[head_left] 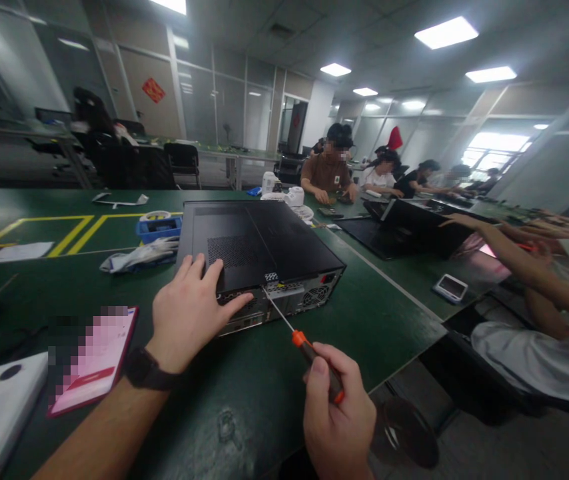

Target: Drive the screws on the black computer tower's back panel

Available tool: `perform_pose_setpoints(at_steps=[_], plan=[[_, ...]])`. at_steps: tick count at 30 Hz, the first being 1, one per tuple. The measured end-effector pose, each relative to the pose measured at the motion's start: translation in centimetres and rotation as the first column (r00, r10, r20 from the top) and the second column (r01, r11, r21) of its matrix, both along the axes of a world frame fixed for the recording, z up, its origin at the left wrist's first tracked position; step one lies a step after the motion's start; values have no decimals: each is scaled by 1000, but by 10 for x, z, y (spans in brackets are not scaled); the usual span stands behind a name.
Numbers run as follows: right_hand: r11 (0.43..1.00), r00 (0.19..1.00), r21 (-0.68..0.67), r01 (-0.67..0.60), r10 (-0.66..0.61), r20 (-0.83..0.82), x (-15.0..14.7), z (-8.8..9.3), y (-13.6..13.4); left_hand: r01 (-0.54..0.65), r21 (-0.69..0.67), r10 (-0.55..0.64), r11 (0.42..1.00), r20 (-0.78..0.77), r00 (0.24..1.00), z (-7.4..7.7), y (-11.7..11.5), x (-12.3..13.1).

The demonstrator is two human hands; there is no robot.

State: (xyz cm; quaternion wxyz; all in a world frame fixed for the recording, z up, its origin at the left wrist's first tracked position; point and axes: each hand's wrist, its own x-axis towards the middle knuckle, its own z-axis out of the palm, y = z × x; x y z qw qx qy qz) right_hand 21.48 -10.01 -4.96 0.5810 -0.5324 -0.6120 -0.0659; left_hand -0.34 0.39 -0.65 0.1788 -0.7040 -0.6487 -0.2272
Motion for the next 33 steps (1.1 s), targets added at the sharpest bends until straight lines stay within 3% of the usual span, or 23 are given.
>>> perform_pose_setpoints(at_steps=[8, 22, 28, 33], plan=[[999, 999, 51, -2, -1, 54, 2, 7, 0, 3, 7, -3, 1000, 2, 1000, 1, -1, 1], [993, 989, 46, -113, 108, 100, 7, 18, 2, 24, 9, -24, 1000, 17, 1000, 1, -3, 0], [985, 985, 71, -157, 150, 86, 11, 13, 2, 24, 16, -24, 1000, 3, 1000, 0, -2, 0], [982, 987, 110, -154, 147, 68, 19, -2, 0, 19, 23, -19, 1000, -5, 1000, 0, -2, 0]])
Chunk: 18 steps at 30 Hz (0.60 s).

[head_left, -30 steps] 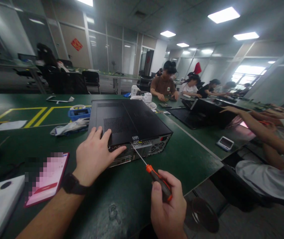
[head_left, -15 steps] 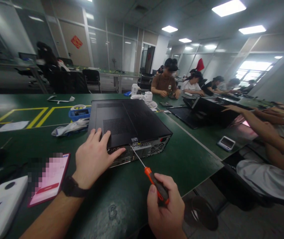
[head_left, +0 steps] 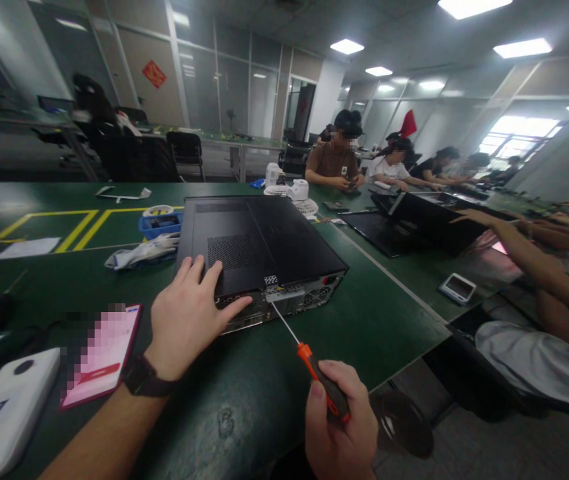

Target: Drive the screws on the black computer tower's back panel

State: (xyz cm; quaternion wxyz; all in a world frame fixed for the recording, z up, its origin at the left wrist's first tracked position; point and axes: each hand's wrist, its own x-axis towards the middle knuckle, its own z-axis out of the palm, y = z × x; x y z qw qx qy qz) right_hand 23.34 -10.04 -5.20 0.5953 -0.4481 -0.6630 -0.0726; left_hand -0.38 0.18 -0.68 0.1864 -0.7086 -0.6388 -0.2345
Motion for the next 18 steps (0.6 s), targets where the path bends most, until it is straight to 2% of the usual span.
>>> perform_pose_setpoints(at_steps=[7, 12, 18], plan=[[998, 998, -3, 55, -55, 3, 16, -28, 3, -3, 13, 3, 1000, -1, 1000, 0, -1, 0], [973, 973, -16, 229, -229, 34, 36, -47, 24, -10, -3, 10, 1000, -7, 1000, -1, 0, 0], [935, 934, -114, 336, -346, -91, 57, -74, 49, -20, -3, 20, 1000, -25, 999, -1, 0, 0]])
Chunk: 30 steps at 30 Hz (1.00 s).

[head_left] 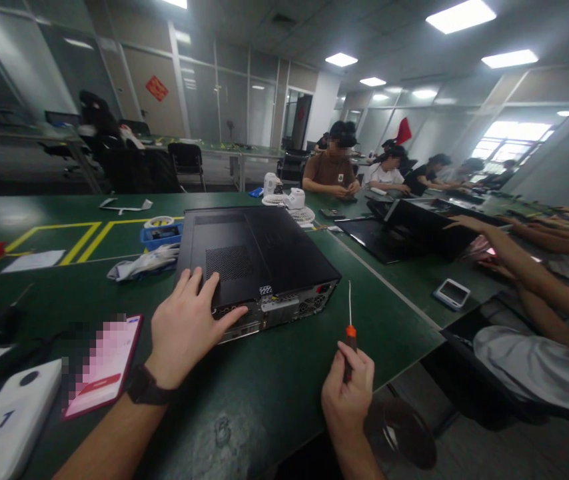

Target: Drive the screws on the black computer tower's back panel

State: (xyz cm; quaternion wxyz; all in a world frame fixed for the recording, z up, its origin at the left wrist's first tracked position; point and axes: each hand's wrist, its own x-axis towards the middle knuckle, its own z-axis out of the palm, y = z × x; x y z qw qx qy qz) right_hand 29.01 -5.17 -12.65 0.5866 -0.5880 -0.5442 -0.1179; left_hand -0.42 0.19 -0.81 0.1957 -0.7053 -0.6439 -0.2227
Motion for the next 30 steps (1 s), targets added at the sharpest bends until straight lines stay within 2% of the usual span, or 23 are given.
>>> perform_pose_setpoints(at_steps=[4, 10, 16, 22, 30], plan=[[997, 995, -74, 20, -27, -93, 5, -7, 6, -1, 2, 1, 1000, -6, 1000, -1, 0, 0], [977, 979, -213, -25, -19, -201, 5, -5, 11, -5, -8, 5, 1000, 11, 1000, -1, 0, 0], [960, 965, -272, -67, -7, -263, 2, -4, 14, -25, -29, 26, 999, 11, 1000, -1, 0, 0], [963, 964, -257, -80, 10, -264, 0, -2, 14, -45, -53, 45, 998, -4, 999, 2, -2, 2], [987, 984, -133, -91, 68, -167, 5, 7, 0, -34, -60, 35, 998, 18, 999, 5, -2, 3]])
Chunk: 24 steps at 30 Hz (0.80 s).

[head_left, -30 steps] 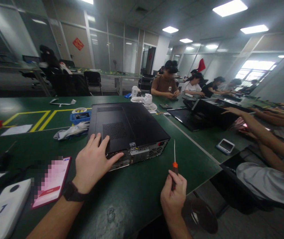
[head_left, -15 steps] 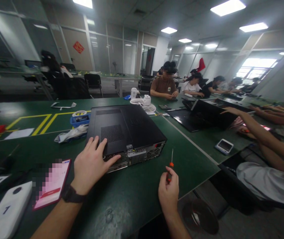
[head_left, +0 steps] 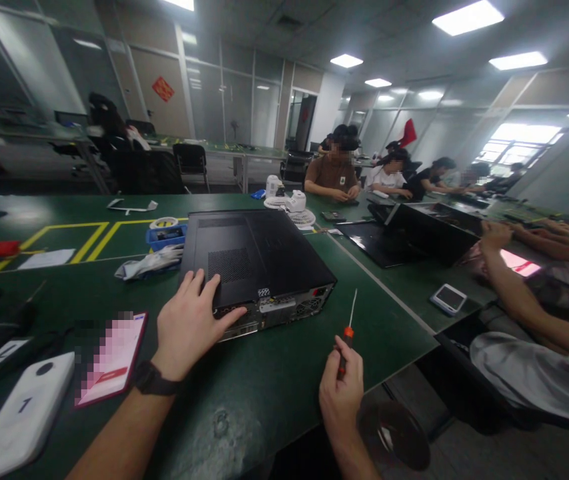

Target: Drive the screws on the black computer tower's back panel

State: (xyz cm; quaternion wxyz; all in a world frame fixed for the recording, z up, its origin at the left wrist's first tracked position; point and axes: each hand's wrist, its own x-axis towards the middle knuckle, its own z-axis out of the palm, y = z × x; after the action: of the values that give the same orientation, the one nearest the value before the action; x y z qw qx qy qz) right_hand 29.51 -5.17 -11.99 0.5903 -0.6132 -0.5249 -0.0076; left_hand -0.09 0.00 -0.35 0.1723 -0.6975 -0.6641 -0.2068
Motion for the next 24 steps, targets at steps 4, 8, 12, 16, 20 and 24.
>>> perform_pose_setpoints(at_steps=[4, 8, 12, 16, 20, 24], plan=[[995, 997, 61, -75, 73, 31, -7, 10, -24, -3, -16, 4, 1000, 14, 1000, 1, 0, 0], [974, 985, 166, -153, 138, 102, -24, 27, -47, -1, -24, 2, 1000, 31, 1000, 2, -1, 1], [926, 908, 167, -340, 277, 314, -39, 46, -55, 7, -10, -7, 1000, 30, 1000, 2, -1, 1], [920, 879, 119, -374, 310, 363, -47, 54, -54, 4, -12, -4, 1000, 27, 1000, 3, -2, 1], [926, 881, 104, -362, 304, 363, -49, 53, -53, 0, -25, 1, 1000, 42, 999, 5, -3, 1], [928, 880, 81, -363, 312, 359, -51, 54, -52, 7, -28, -5, 1000, 59, 998, 6, -3, 2]])
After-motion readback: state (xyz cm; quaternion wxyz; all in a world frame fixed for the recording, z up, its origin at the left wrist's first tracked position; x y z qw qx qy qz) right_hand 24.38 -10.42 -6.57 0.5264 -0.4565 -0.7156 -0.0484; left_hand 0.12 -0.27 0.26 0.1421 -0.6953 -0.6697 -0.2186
